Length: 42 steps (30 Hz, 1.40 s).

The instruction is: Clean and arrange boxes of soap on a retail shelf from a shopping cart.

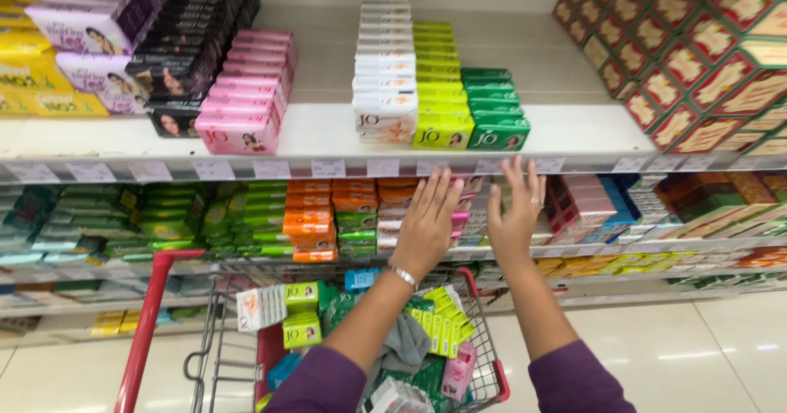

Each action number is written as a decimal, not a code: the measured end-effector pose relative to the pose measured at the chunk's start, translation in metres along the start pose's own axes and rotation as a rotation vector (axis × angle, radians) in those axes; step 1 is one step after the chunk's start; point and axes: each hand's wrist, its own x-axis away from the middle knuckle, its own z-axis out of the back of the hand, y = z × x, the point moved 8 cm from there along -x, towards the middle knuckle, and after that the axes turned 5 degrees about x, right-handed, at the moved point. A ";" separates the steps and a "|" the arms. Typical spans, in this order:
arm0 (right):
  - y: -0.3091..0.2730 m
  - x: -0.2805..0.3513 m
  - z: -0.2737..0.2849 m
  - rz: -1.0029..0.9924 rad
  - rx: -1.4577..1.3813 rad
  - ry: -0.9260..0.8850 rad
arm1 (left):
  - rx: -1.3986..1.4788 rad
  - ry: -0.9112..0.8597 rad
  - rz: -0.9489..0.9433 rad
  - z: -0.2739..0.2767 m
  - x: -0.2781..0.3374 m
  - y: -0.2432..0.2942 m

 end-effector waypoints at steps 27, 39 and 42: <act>-0.086 0.386 -0.150 -0.097 -0.257 -1.061 | 0.238 -0.281 1.188 -0.047 0.483 -0.091; -0.021 0.373 -0.135 -0.576 -0.501 -0.725 | 0.701 -0.192 1.852 -0.163 0.533 -0.125; -0.002 0.399 -0.135 -1.035 -0.666 -0.763 | 0.715 0.039 1.790 -0.139 0.512 -0.122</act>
